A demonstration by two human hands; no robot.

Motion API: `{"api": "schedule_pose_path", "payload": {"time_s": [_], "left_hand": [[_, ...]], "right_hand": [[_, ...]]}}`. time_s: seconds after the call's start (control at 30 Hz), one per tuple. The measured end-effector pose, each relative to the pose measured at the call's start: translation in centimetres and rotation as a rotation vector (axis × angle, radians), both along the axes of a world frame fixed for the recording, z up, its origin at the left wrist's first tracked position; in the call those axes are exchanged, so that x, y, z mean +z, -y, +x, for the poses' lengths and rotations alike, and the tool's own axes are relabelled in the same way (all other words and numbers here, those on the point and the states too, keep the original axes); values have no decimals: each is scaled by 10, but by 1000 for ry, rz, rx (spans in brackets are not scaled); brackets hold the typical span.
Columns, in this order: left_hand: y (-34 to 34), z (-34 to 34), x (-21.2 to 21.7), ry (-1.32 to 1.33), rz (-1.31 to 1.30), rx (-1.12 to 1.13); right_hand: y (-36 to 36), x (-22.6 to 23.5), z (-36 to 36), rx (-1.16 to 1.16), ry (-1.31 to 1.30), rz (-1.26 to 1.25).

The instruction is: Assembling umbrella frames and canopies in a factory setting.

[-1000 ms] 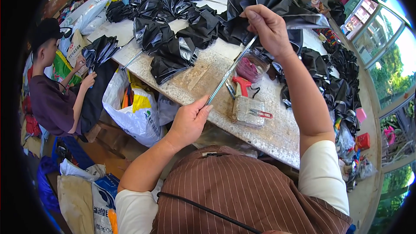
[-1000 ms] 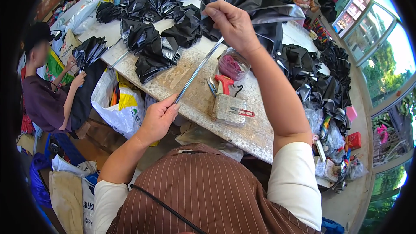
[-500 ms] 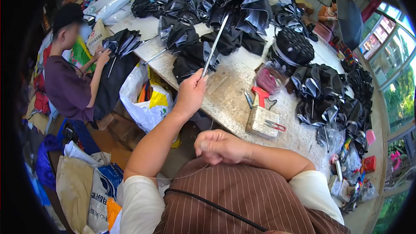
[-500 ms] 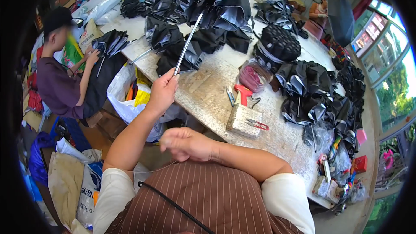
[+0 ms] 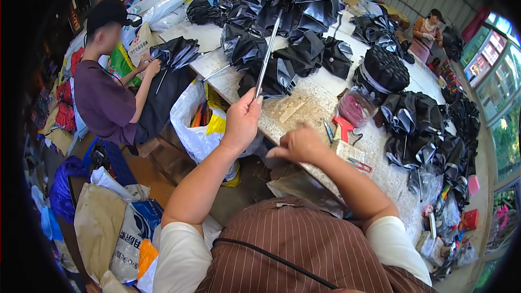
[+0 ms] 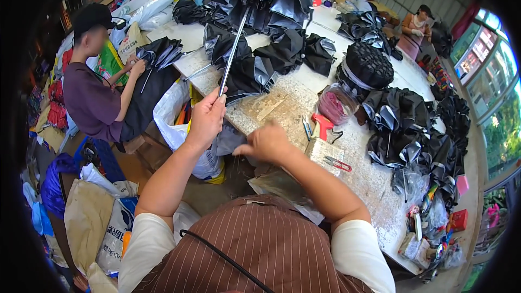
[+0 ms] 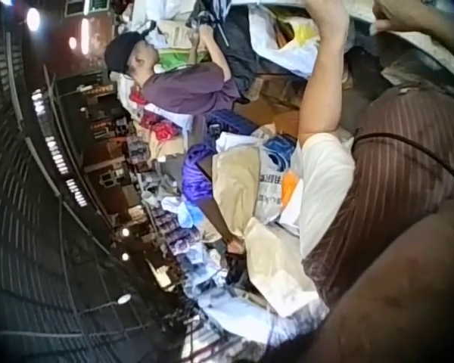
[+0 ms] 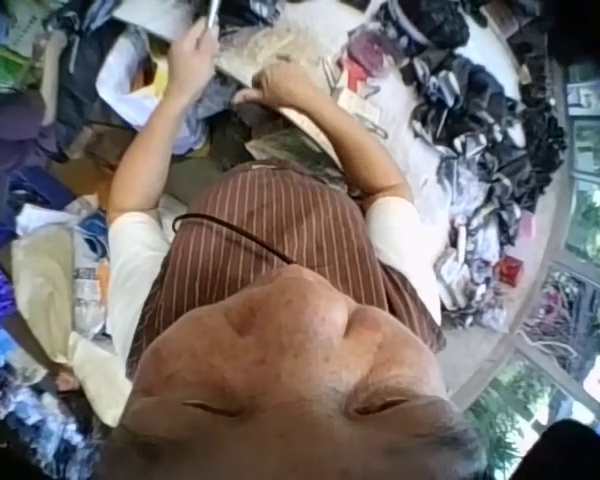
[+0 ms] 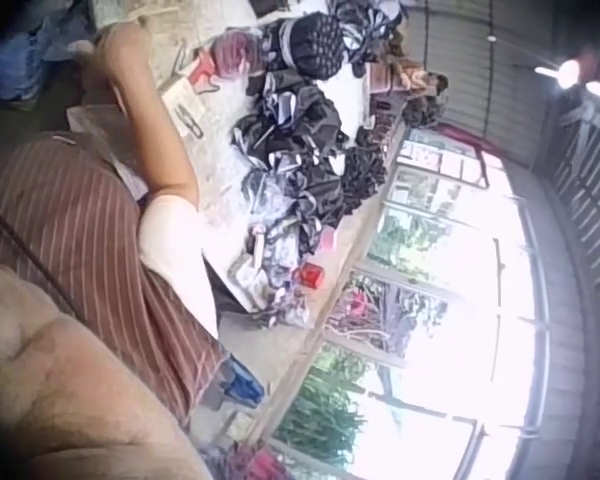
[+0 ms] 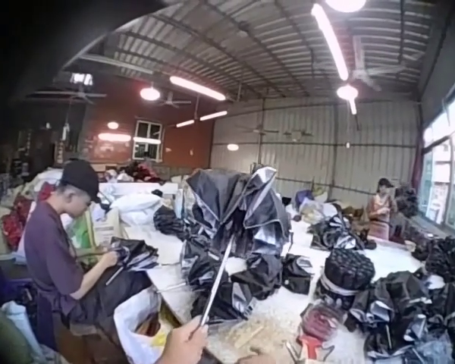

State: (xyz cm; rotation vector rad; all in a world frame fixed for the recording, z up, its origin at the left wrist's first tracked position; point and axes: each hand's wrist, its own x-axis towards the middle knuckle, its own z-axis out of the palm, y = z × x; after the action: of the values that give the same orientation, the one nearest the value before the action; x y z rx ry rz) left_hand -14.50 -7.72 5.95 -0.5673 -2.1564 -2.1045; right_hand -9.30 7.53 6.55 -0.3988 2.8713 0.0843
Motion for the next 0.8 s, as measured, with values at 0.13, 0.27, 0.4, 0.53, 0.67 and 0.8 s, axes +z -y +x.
{"api": "schedule_pose_path", "payload": {"time_s": [0.13,0.27,0.4,0.53,0.67,0.8], "left_hand": [[-6,32,14,307,264,-211],[-14,67,32,556,489,-520],[-18,66,38,692,633,-850],[-24,65,45,647,553,-954],[-41,66,52,524,354,-835],[-78,58,43,-206,64,-523]], "right_hand": [[-44,42,-47,-249,-272,-867],[-55,106,-75,-161,-229,-1872],[-67,145,-75,-117,-243,-2242],[-75,168,-60,-179,-356,-2351],[-82,182,-39,-408,-709,-2095],[-123,204,-38,-534,-902,-1858]]}}
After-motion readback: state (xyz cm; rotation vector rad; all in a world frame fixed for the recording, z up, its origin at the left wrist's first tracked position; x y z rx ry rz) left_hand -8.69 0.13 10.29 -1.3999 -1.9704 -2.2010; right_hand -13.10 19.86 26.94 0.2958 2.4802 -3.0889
